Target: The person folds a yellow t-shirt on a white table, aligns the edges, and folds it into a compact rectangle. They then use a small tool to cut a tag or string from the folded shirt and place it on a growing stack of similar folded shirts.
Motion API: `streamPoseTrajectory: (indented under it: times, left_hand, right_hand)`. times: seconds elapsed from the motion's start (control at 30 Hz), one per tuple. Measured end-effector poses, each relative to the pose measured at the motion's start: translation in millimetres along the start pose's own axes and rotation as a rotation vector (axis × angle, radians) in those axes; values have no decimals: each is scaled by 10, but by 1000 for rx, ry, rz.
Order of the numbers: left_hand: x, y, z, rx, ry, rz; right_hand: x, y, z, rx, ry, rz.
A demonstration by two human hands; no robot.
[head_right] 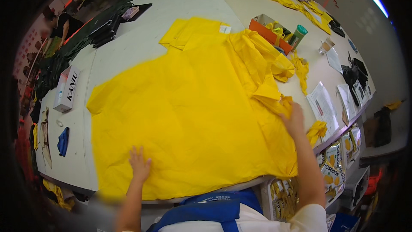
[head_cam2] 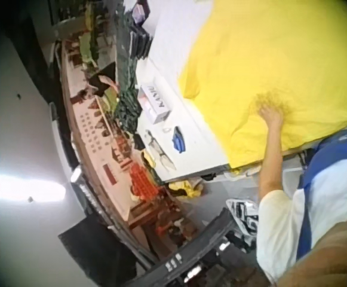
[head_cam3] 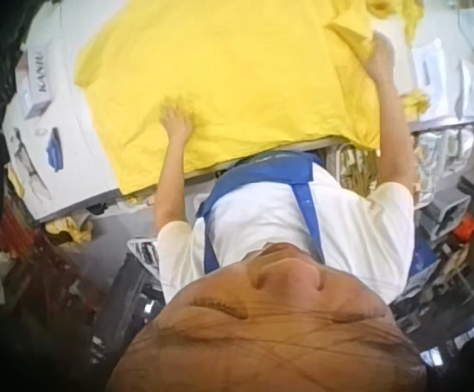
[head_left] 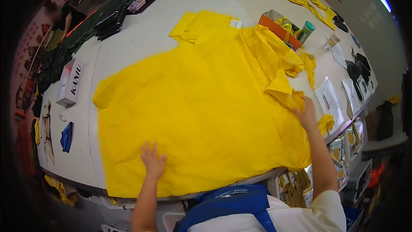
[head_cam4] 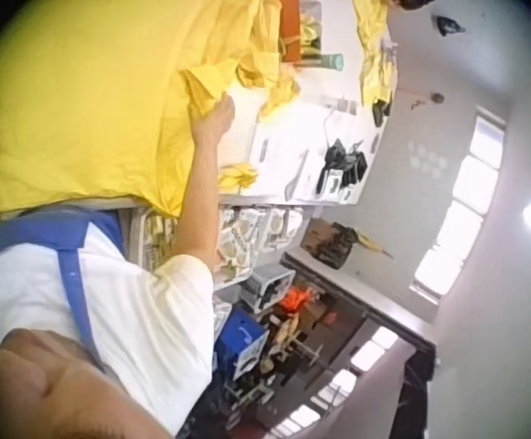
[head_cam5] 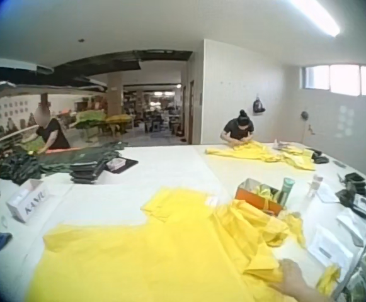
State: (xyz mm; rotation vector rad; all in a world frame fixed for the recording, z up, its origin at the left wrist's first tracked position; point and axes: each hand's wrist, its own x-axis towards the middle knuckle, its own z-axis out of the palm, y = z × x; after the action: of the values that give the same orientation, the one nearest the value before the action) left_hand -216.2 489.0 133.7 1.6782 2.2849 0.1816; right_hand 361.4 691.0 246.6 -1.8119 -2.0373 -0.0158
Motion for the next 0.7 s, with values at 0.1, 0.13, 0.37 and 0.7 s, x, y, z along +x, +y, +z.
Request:
streamPoseTrajectory:
  times: [0.1, 0.13, 0.37, 0.7]
  left_hand:
    - [60, 552, 158, 122, -112, 32]
    - [73, 591, 236, 166, -116, 19]
    - [85, 566, 280, 232, -109, 23]
    - [44, 718, 345, 140, -144, -149]
  right_hand:
    - [545, -479, 452, -296, -15, -114]
    - [685, -306, 506, -273, -205, -50]
    - [1870, 2270, 288, 257, -180, 470]
    - [211, 1435, 823, 104, -2, 368]
